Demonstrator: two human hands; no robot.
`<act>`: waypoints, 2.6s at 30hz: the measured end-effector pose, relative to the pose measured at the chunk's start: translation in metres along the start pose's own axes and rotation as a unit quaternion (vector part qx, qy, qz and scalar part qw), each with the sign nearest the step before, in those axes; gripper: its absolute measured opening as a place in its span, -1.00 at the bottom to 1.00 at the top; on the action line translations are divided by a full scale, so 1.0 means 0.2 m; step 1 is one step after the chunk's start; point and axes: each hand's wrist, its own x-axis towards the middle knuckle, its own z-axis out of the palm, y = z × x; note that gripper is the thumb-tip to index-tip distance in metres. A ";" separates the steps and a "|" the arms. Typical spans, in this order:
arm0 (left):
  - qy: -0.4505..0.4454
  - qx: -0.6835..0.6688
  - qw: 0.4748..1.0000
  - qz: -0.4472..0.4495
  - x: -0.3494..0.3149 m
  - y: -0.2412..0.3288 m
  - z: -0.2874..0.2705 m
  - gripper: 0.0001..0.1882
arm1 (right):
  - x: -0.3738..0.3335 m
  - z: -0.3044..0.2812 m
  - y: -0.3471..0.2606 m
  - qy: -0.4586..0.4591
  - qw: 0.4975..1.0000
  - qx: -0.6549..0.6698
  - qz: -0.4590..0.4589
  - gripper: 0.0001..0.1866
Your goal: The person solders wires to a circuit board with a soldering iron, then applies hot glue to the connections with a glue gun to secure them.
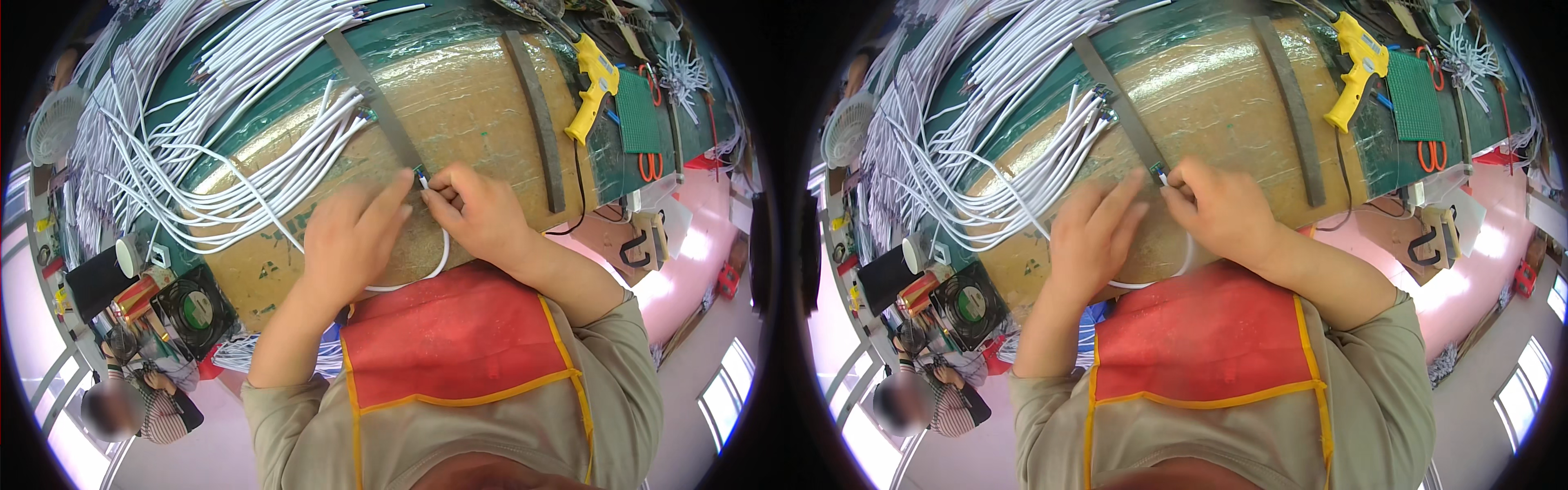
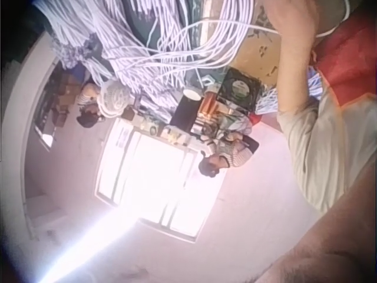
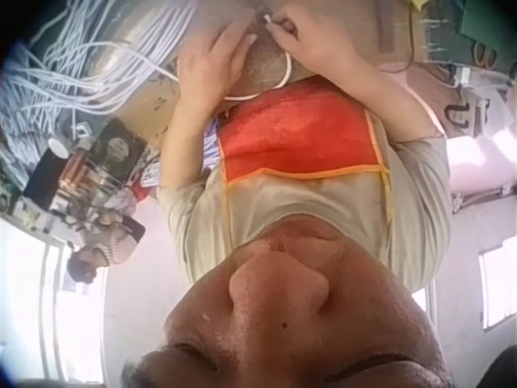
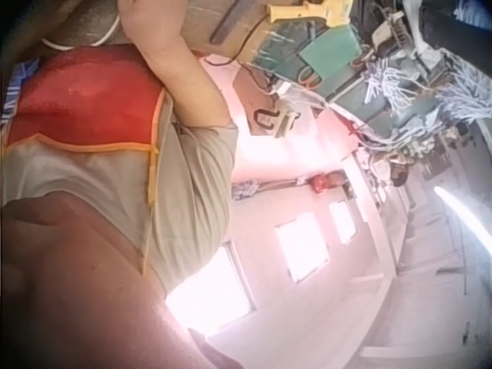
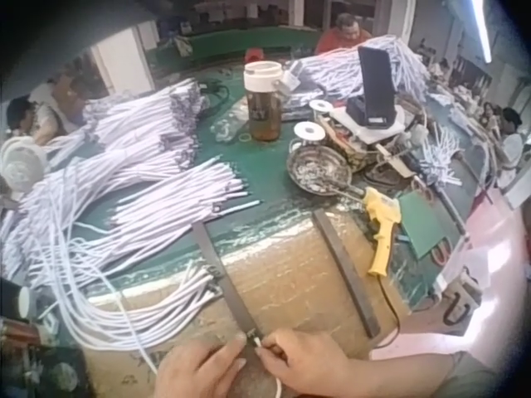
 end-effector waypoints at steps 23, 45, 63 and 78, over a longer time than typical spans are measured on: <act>0.067 -0.014 0.996 -0.064 0.43 -0.26 -0.14 -0.70 | -0.07 -0.02 0.01 0.024 0.992 -0.060 -0.110 -0.58; 0.146 0.056 0.985 -0.071 0.85 -0.59 -0.11 -0.84 | -0.07 -0.01 0.05 0.029 0.996 0.016 -0.087 -0.58; 0.178 -0.058 0.980 -0.073 0.43 -0.35 -0.29 -0.85 | -0.06 -0.03 0.02 -0.014 0.999 0.010 -0.034 -0.54; 0.073 0.089 0.986 -0.122 1.15 -0.78 -0.09 -0.64 | -0.06 -0.03 0.04 0.014 0.996 -0.027 -0.087 -0.56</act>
